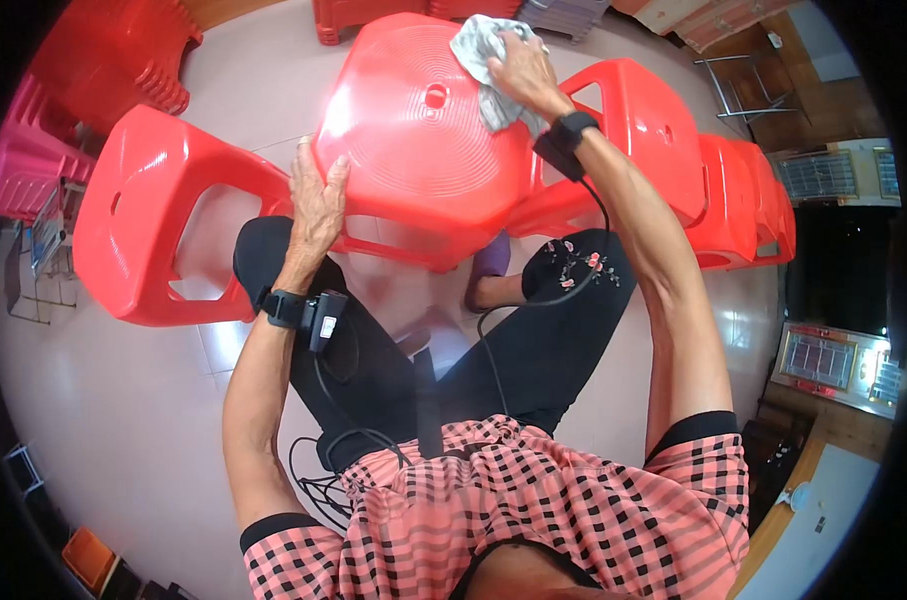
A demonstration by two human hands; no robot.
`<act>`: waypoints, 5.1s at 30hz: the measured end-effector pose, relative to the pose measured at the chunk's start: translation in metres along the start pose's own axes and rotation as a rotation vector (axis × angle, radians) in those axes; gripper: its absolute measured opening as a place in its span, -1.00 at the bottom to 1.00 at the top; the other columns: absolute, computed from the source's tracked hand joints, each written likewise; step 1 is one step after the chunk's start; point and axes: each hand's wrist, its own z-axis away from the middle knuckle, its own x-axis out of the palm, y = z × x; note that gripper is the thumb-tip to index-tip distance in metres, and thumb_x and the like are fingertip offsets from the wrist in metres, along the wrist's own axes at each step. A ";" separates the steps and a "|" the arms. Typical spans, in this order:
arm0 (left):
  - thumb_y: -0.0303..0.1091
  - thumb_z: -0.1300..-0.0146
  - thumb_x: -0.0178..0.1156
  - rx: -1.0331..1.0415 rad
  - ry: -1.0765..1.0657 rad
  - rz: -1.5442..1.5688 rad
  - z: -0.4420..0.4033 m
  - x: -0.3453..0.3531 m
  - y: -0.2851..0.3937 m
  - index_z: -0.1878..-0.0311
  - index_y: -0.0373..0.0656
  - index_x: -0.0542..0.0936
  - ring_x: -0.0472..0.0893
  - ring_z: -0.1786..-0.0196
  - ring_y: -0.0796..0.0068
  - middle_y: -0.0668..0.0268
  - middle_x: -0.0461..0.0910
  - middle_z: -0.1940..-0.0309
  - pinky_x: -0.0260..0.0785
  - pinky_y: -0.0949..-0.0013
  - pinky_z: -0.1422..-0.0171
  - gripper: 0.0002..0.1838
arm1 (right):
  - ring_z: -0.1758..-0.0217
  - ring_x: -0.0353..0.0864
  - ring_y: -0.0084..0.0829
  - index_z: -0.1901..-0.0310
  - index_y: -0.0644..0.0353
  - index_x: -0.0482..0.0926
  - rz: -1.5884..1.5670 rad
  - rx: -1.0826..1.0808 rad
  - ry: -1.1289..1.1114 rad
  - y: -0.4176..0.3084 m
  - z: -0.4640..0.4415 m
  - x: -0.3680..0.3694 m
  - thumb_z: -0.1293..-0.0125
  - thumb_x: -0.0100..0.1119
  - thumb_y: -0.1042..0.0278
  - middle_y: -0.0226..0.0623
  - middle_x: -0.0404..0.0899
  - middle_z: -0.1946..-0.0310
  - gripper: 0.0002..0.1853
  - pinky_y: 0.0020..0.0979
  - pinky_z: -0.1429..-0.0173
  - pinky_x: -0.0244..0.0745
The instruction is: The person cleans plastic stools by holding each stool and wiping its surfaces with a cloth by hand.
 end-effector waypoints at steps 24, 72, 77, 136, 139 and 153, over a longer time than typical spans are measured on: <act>-0.12 -0.38 0.05 0.170 -0.051 -0.024 -0.032 -0.021 0.035 -0.27 -0.24 0.39 0.43 -0.20 0.13 0.02 0.47 -0.07 0.24 0.16 -0.30 -0.49 | 0.16 0.55 -0.26 0.14 0.00 0.61 -0.257 -0.750 -0.072 -0.107 0.186 -0.036 -0.15 0.16 0.33 -0.30 0.46 -0.01 -0.78 -0.23 0.08 0.49; -0.18 -0.31 0.15 0.580 -0.180 -0.552 -0.029 0.042 0.054 -0.27 -0.22 0.40 0.30 -0.26 -0.11 -0.12 0.31 -0.17 0.07 -0.10 -0.40 -0.48 | -0.36 0.29 -0.14 -0.37 0.35 0.10 -0.923 0.265 0.057 -0.039 0.268 -0.010 -0.17 0.13 0.34 0.04 0.31 -0.16 -0.26 -0.24 -0.44 0.17; -0.15 -0.29 0.14 0.568 -0.189 -0.638 -0.029 0.038 0.049 -0.29 -0.25 0.38 0.27 -0.29 -0.12 -0.12 0.31 -0.20 0.01 -0.13 -0.43 -0.43 | -0.45 0.14 0.01 -0.42 0.45 -0.09 -0.920 0.381 -0.045 -0.028 0.265 0.031 -0.15 0.04 0.37 0.25 0.17 -0.25 -0.17 -0.19 -0.52 0.03; -0.14 -0.22 0.16 0.487 -0.155 -0.546 -0.031 0.037 0.046 -0.25 -0.23 0.43 0.30 -0.28 -0.06 -0.08 0.35 -0.19 0.07 -0.07 -0.41 -0.43 | 0.15 0.60 -0.31 0.10 0.26 0.57 -0.492 0.516 -0.997 0.078 0.293 0.263 -0.30 -0.03 0.47 -0.18 0.58 0.16 -0.79 -0.30 0.04 0.50; -0.12 -0.24 0.16 0.482 -0.140 -0.570 -0.033 0.037 0.043 -0.26 -0.18 0.44 0.31 -0.29 -0.03 -0.04 0.35 -0.20 0.10 -0.04 -0.39 -0.44 | 0.25 0.58 -0.36 0.16 0.23 0.55 -0.897 0.916 -0.962 0.057 0.298 0.239 -0.32 -0.04 0.46 -0.25 0.57 0.26 -0.83 -0.31 0.13 0.51; -0.06 -0.23 0.19 0.512 -0.084 -0.547 -0.034 0.039 0.040 -0.22 -0.21 0.48 0.35 -0.25 -0.02 -0.04 0.39 -0.18 0.14 -0.04 -0.37 -0.44 | -0.04 0.64 -0.32 -0.01 0.22 0.51 -2.203 0.771 -0.606 -0.049 0.266 0.069 -0.45 0.01 0.34 -0.24 0.62 0.05 -0.79 -0.24 -0.17 0.58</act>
